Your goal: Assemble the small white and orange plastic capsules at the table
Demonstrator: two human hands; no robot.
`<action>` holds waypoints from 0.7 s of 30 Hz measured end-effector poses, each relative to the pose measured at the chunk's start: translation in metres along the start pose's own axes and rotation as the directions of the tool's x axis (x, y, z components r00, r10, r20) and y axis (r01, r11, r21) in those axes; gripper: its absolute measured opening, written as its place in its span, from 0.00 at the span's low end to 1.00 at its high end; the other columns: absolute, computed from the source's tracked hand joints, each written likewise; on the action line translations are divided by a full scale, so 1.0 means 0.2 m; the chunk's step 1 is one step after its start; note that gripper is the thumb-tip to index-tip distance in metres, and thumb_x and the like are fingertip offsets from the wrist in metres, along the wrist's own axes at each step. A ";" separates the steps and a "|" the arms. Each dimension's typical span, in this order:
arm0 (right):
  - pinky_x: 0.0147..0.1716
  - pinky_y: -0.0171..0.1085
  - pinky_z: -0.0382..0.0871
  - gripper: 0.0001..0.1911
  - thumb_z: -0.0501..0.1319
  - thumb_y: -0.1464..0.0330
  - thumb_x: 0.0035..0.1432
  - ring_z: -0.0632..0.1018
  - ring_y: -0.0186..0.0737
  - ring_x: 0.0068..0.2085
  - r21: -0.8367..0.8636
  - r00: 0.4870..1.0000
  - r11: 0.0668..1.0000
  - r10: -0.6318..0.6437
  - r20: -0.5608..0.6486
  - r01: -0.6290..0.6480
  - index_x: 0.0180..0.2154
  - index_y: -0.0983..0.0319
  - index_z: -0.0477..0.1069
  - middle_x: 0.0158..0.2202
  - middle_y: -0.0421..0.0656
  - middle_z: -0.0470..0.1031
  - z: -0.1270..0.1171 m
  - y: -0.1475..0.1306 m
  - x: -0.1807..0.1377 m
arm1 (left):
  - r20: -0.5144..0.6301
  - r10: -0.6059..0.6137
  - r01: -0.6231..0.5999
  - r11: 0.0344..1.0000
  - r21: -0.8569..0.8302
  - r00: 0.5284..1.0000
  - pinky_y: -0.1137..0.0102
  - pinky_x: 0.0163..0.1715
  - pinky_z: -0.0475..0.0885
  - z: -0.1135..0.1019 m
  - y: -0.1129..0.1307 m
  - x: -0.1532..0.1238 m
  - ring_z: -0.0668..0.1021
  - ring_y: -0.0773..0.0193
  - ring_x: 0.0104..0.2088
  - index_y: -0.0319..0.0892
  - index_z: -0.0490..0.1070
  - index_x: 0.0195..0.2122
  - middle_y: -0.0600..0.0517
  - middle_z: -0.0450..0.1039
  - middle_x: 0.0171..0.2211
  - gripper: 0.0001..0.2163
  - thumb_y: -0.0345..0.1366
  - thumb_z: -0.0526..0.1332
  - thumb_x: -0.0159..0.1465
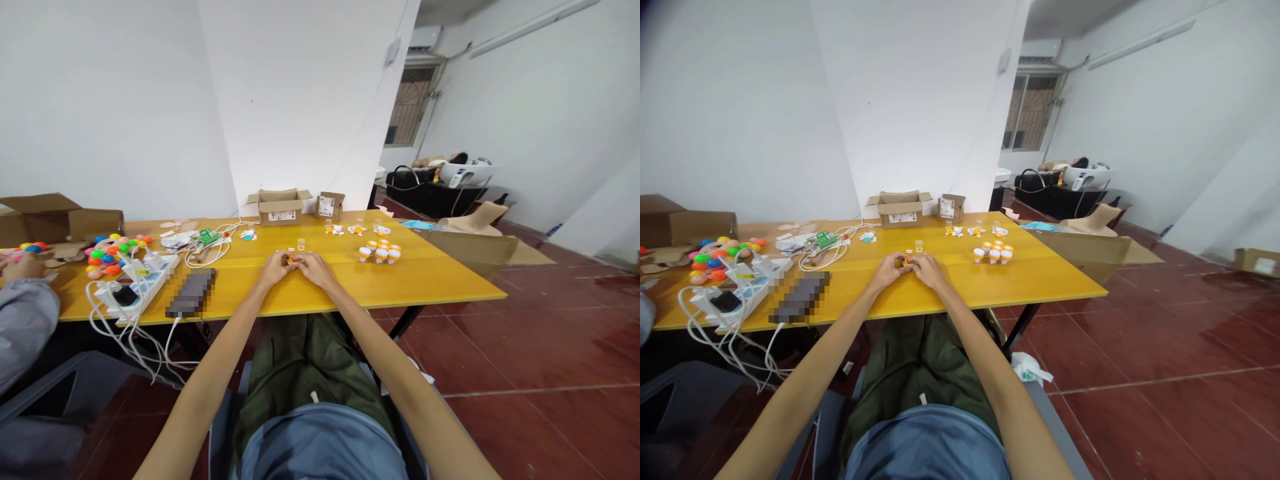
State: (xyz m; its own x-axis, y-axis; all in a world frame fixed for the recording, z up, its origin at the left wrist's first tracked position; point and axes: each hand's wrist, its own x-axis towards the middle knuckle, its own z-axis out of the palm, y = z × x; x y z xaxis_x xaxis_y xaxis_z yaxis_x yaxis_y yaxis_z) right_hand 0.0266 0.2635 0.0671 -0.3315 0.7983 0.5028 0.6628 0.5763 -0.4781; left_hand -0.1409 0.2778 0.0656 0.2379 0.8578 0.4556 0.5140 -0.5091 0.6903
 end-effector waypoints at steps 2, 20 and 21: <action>0.53 0.40 0.70 0.12 0.60 0.73 0.62 0.80 0.42 0.49 -0.015 1.000 1.000 -0.009 0.003 0.009 0.42 0.55 0.81 0.45 0.43 0.83 0.00 0.00 0.00 | -0.003 -0.004 0.004 1.000 0.014 1.000 0.61 0.49 0.75 0.00 0.01 0.00 0.81 0.56 0.43 0.44 0.77 0.36 0.50 0.81 0.38 0.07 0.34 0.69 0.55; 0.51 0.41 0.68 0.10 0.59 0.69 0.65 0.77 0.43 0.51 -0.178 1.000 0.984 0.005 0.018 -0.002 0.44 0.54 0.79 0.49 0.44 0.81 0.02 0.01 0.01 | -0.199 -0.021 0.038 0.996 0.081 0.980 0.59 0.54 0.73 0.00 -0.07 0.02 0.78 0.56 0.46 0.45 0.74 0.38 0.50 0.78 0.41 0.12 0.25 0.63 0.53; 0.51 0.41 0.68 0.11 0.59 0.69 0.65 0.77 0.43 0.52 -0.183 1.000 0.983 0.006 0.021 -0.002 0.44 0.54 0.79 0.50 0.44 0.80 0.01 0.01 0.00 | -0.233 -0.036 0.060 0.994 0.095 0.972 0.58 0.54 0.73 0.00 -0.08 0.03 0.78 0.56 0.47 0.45 0.74 0.38 0.50 0.78 0.41 0.12 0.25 0.62 0.53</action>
State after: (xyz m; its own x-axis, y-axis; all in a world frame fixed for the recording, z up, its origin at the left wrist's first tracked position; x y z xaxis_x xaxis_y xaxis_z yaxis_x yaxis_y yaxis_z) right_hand 0.0256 0.2659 0.0644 -0.3416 0.8052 0.4847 0.7751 0.5330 -0.3392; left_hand -0.1488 0.2908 0.0570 0.0210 0.8359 0.5485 0.6030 -0.4482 0.6599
